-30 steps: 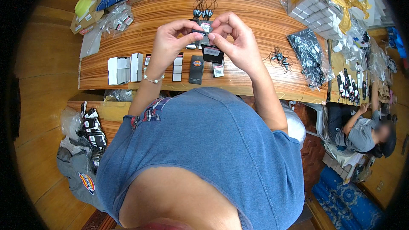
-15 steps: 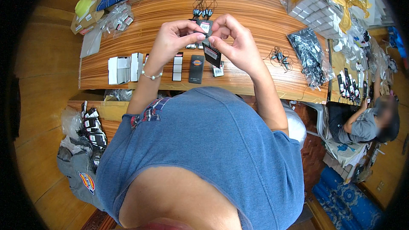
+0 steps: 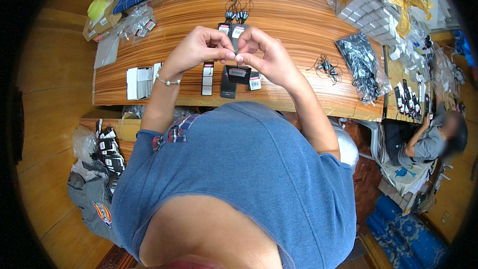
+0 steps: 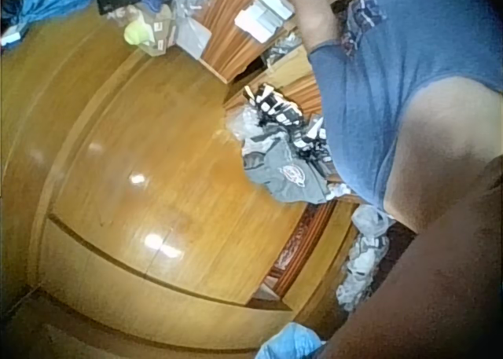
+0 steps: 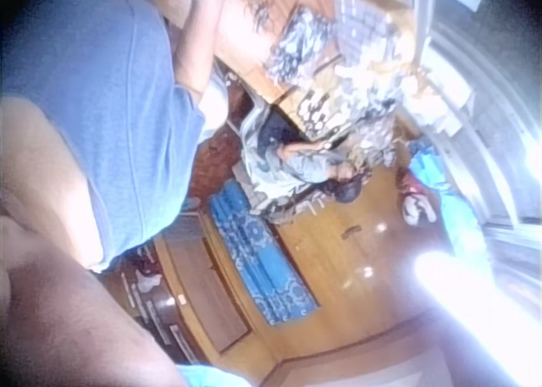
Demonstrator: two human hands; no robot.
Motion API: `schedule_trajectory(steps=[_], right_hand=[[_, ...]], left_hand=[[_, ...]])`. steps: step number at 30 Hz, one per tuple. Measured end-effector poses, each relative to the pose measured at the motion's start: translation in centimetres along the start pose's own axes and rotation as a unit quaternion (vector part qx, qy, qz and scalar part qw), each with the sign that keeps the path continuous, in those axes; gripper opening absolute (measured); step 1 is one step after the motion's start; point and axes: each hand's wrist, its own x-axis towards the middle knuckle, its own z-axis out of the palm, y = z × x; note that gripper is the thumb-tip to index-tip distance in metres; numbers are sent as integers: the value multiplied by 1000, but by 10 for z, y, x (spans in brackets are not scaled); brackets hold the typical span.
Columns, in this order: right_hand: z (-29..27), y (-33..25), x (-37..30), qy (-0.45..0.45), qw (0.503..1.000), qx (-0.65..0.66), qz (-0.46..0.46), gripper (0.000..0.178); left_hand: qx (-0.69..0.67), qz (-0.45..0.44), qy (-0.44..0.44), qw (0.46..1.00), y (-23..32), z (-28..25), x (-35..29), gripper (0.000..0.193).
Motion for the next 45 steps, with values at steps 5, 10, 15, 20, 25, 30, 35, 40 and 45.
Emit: schedule_trajectory(steps=[5, 10, 15, 20, 25, 30, 35, 40, 45], right_hand=[[9, 12, -8, -9, 998, 54, 26, 20], [12, 21, -11, -15, 989, 136, 58, 17], [10, 30, -6, -23, 979, 189, 77, 14], [6, 61, 2, 42, 906, 398, 135, 12], [4, 75, 7, 111, 854, 497, 105, 14], [2, 90, 9, 137, 818, 547, 112, 16], [-15, 96, 28, 212, 873, 421, 126, 18], [-50, 104, 69, 208, 878, 421, 94, 20], [-81, 126, 131, 235, 911, 319, 118, 22]], left_hand=[[-37, -24, -25, 999, -8, 1, -5, 13], [-62, -12, -11, 998, -19, 6, -6, 9], [38, 56, 147, 987, -32, 14, 1, 17], [198, 198, 300, 912, -63, 20, 14, 30], [20, 101, 167, 981, -78, 42, 7, 45], [-50, 86, 213, 972, -99, 47, 12, 44], [-65, 30, 198, 978, -116, 38, 14, 36], [-37, 3, 193, 981, -128, 11, 31, 31], [-16, 12, 247, 969, -163, -25, 64, 31]])
